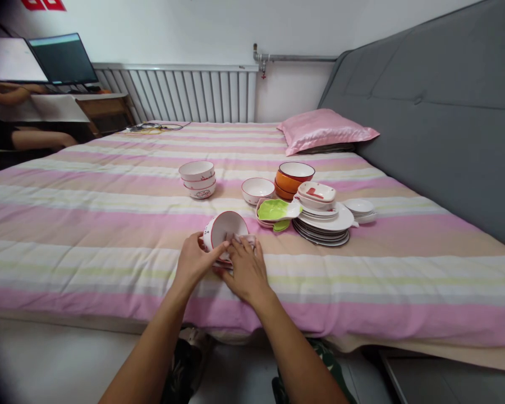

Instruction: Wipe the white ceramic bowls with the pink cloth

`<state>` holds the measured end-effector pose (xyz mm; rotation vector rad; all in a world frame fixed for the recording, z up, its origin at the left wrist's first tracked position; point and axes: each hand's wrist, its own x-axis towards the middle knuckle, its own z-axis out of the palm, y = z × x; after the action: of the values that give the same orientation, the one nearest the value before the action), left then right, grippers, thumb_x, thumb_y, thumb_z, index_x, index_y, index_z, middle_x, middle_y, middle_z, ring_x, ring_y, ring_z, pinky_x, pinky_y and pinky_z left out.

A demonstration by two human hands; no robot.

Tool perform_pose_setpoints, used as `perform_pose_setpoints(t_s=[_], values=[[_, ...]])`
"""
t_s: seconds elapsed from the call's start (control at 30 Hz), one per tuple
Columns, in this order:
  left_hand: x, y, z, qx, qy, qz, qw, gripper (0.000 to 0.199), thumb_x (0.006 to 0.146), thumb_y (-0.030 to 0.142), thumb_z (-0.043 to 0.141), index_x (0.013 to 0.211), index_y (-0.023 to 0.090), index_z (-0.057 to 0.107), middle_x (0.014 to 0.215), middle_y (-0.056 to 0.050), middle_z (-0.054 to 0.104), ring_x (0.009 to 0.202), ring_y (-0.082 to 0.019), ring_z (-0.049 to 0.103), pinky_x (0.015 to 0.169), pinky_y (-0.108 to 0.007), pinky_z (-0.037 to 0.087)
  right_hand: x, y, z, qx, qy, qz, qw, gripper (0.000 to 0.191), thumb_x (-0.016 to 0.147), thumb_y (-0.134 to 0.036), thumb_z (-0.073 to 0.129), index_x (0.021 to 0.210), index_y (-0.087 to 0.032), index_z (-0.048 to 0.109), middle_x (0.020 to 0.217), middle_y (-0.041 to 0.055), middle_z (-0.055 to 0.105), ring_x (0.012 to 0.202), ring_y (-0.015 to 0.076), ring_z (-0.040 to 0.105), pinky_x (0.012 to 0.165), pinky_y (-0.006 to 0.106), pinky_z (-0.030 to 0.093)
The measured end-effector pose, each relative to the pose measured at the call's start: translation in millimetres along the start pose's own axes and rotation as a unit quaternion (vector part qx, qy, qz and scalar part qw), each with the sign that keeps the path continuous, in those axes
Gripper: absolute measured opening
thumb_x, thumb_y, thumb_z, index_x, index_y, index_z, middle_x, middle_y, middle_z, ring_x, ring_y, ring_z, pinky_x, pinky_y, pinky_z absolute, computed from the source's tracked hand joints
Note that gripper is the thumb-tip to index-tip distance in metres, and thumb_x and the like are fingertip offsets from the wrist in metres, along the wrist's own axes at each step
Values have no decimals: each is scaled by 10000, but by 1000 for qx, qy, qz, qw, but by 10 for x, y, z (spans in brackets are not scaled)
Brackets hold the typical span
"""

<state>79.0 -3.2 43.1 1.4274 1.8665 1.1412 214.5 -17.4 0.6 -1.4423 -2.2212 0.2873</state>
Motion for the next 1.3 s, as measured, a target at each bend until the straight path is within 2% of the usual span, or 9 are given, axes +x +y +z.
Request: perform_pose_setpoints(t_s=[0.07,0.17,0.27,0.4,0.57,0.87,1.13,1.2,1.3], values=[[-90,70,4,102,44,-20,994,639,576,573,719,1014,147,532,1020,-196,639,1037,-370,593,804,-417,446,8,-1,24,-3,2,14,1000,608,846,-479,533,1363,-175,436,1455,134,402,1375,307,297,1112,566,121],[-211,149,42,184,3,-32,982,613,649,606,643,1011,130,508,902,-226,670,971,-409,619,797,-457,423,16,-3,49,-6,4,26,1000,565,855,-395,511,1362,-156,439,1462,125,394,1383,302,278,1119,560,103],[-254,184,72,278,-38,-11,960,530,804,558,476,1055,91,486,906,-261,675,917,-404,642,768,-461,428,10,-10,49,-15,11,20,1000,519,866,-329,475,1353,-152,449,1462,110,397,1385,287,275,1127,543,93],[-203,179,49,368,-55,9,928,403,909,437,315,1049,102,489,931,-227,688,892,-357,663,739,-425,452,-10,-21,22,-28,10,-20,999,509,885,-381,464,1359,-197,440,1469,92,392,1390,263,271,1134,533,55],[-111,121,-7,379,-28,44,924,347,925,359,298,1087,136,508,905,-166,706,843,-316,675,690,-379,462,-19,-24,-2,-40,-5,-67,997,564,908,-454,440,1429,-272,328,1497,77,344,1400,264,249,1122,559,40],[-41,93,-49,411,7,78,908,377,909,272,322,1225,189,509,881,-123,720,823,-292,679,689,-361,457,-25,-68,-25,-35,-1,-44,998,440,927,-481,404,1339,-333,452,1465,38,406,1397,248,254,1113,571,6],[24,75,-160,409,3,130,903,407,906,296,332,1276,244,495,955,-87,723,846,-272,679,691,-347,460,-54,-107,58,-72,38,12,997,578,895,-573,393,1345,-216,462,1510,95,311,1427,254,162,1120,546,-62],[17,96,-172,396,12,114,911,399,892,326,358,1247,238,517,946,-85,723,877,-276,674,711,-352,467,-47,-110,74,-77,37,19,996,601,893,-574,392,1356,-196,449,1511,104,306,1426,259,161,1121,547,-58],[-22,129,-152,399,8,28,917,404,845,427,413,1094,179,612,899,-131,719,888,-322,669,724,-391,480,-34,-110,92,-78,30,26,996,616,892,-565,389,1363,-170,437,1495,121,336,1422,270,171,1120,553,-44]])
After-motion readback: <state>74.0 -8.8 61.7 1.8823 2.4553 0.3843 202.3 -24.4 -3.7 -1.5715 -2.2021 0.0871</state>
